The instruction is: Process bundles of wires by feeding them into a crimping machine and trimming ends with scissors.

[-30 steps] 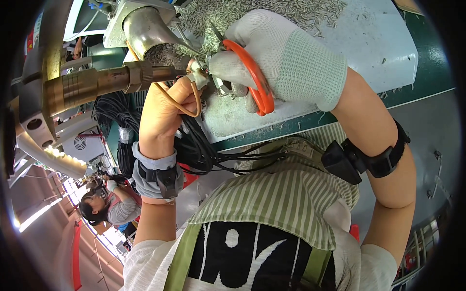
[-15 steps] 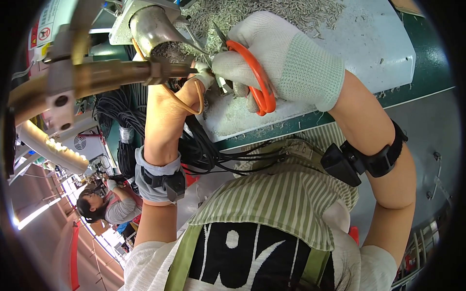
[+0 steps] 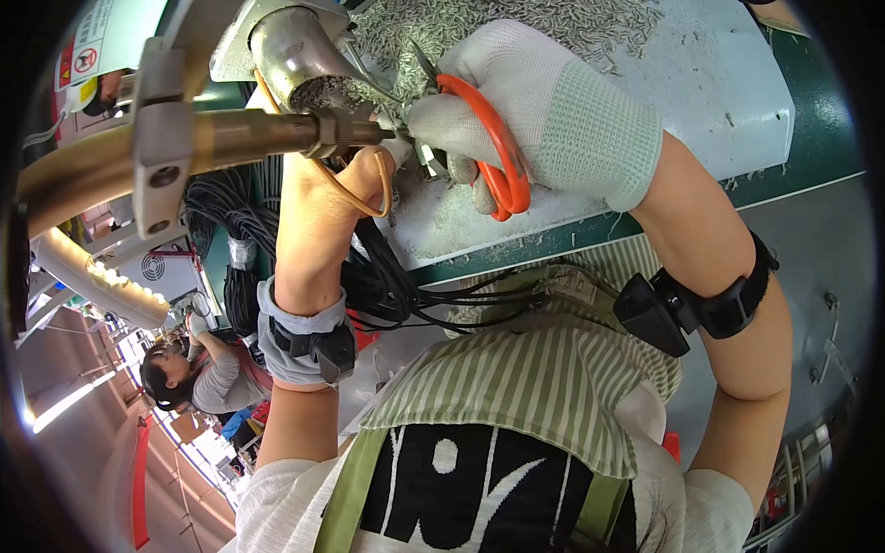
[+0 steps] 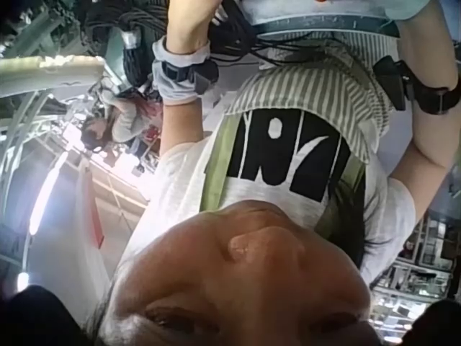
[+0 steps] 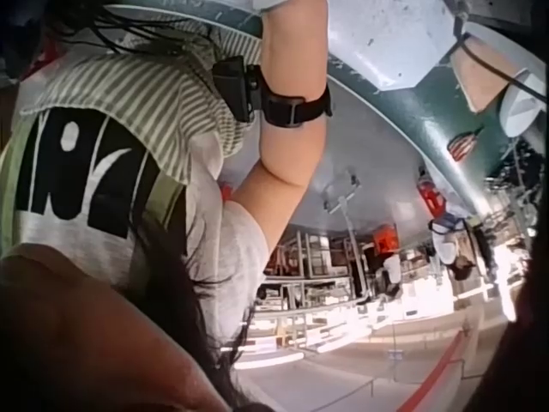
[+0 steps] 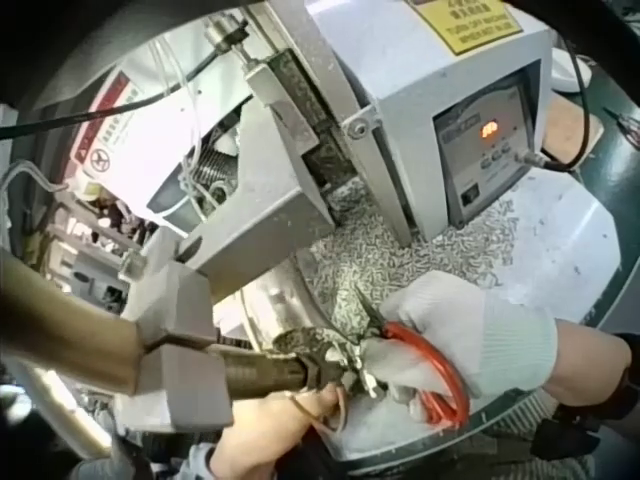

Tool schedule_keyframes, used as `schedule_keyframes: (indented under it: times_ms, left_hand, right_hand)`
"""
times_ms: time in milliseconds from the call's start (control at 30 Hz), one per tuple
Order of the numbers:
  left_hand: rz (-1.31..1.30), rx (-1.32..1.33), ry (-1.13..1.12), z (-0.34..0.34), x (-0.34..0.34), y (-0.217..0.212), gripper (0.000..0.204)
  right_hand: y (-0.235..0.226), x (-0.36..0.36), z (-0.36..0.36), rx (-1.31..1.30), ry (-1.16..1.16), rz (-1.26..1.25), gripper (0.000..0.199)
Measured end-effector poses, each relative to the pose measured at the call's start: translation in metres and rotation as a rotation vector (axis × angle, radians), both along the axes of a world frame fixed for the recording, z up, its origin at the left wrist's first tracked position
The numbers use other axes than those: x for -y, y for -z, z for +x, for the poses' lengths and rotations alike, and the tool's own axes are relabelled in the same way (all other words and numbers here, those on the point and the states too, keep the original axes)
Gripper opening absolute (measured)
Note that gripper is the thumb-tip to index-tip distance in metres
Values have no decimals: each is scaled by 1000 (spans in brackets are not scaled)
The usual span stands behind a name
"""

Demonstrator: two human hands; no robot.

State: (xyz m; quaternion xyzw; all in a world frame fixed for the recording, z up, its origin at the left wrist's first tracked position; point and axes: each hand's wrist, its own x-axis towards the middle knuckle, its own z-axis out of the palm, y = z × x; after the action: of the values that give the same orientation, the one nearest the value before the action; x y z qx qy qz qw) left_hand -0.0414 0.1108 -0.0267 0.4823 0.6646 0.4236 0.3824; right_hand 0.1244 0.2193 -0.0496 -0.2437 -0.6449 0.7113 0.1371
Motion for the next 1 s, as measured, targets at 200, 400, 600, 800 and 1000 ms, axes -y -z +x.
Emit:
schedule_keyframes:
  times_ms: [200, 400, 600, 800, 1000]
  left_hand:
    - [-277, 316, 29, -16, 7, 7, 10]
    - [-58, 578, -313, 3, 27, 10, 10]
    - [-249, 585, -164, 25, 91, -37, 13]
    - [-189, 322, 366, 58, 98, -33, 30]
    - [57, 250, 213, 57, 113, -34, 33]
  right_hand:
    - [-10, 7, 4, -11, 21, 27, 29]
    - [-17, 25, 17, -39, 119, 45, 25]
    - [-35, 69, 92, 453, 295, 482, 22]
    - [-65, 107, 68, 118, 137, 567, 18]
    - [-56, 122, 75, 135, 193, 206, 18]
